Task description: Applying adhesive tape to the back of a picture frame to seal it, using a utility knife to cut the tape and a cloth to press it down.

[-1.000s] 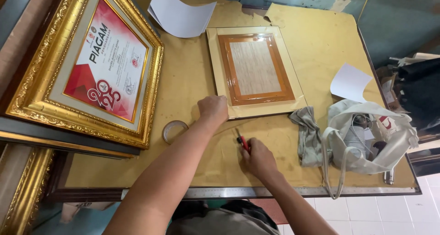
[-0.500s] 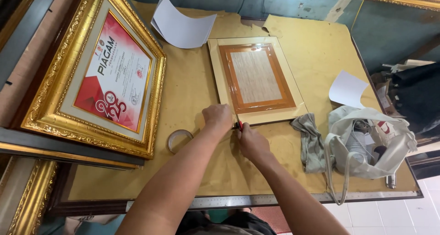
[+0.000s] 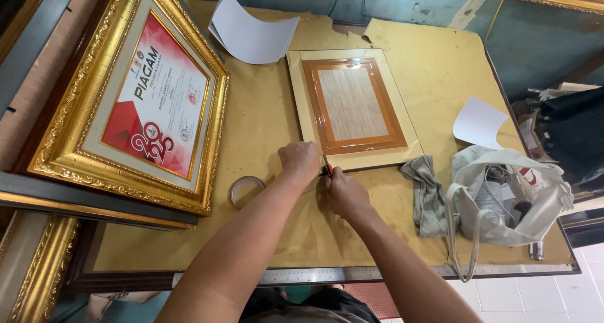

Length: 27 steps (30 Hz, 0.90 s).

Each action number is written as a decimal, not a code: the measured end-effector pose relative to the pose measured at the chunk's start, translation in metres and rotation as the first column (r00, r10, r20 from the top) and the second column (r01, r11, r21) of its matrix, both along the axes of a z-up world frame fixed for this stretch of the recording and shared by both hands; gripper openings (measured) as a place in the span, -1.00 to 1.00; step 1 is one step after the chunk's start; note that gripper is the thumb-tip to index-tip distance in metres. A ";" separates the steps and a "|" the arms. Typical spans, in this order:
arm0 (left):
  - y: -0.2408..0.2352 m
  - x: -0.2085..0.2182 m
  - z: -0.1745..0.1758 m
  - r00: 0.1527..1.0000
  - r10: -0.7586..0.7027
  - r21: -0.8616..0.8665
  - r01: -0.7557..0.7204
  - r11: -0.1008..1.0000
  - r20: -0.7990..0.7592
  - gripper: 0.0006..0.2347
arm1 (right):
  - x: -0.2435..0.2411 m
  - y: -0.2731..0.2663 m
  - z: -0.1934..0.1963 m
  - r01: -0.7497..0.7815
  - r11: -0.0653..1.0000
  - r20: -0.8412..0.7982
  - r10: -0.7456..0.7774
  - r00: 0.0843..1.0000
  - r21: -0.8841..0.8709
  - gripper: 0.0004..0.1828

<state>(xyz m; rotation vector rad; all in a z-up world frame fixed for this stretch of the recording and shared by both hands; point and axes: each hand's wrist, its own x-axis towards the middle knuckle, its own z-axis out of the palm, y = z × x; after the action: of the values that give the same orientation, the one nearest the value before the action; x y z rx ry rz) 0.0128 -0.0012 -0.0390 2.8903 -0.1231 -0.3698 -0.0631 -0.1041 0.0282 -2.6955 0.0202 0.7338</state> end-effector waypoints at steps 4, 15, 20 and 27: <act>0.001 -0.003 0.010 1.000 -0.005 -0.003 0.005 1.000 -0.020 -0.78 | 0.006 -0.006 -0.031 0.020 0.999 0.034 -0.019 0.999 -0.040 -0.70; -0.002 -0.004 0.000 0.999 0.005 0.010 -0.005 1.000 0.033 -0.78 | 0.003 -0.004 -0.026 0.028 1.000 0.014 -0.028 1.000 -0.014 -0.69; -0.001 -0.006 0.006 0.999 0.014 0.011 -0.015 1.000 0.040 -0.77 | 0.003 0.002 0.000 0.003 1.000 -0.030 -0.004 1.000 -0.029 -0.72; -0.010 -0.006 -0.020 0.984 0.042 0.104 -0.061 0.993 0.176 -0.71 | 0.011 0.007 0.012 0.060 0.991 -0.215 -0.085 0.973 -0.122 -0.65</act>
<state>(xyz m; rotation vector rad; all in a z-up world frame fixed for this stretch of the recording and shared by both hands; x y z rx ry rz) 0.0066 -0.0115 -0.0595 3.0231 -0.0581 -0.1185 -0.0519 -0.0970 0.0404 -2.6893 0.2202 1.0327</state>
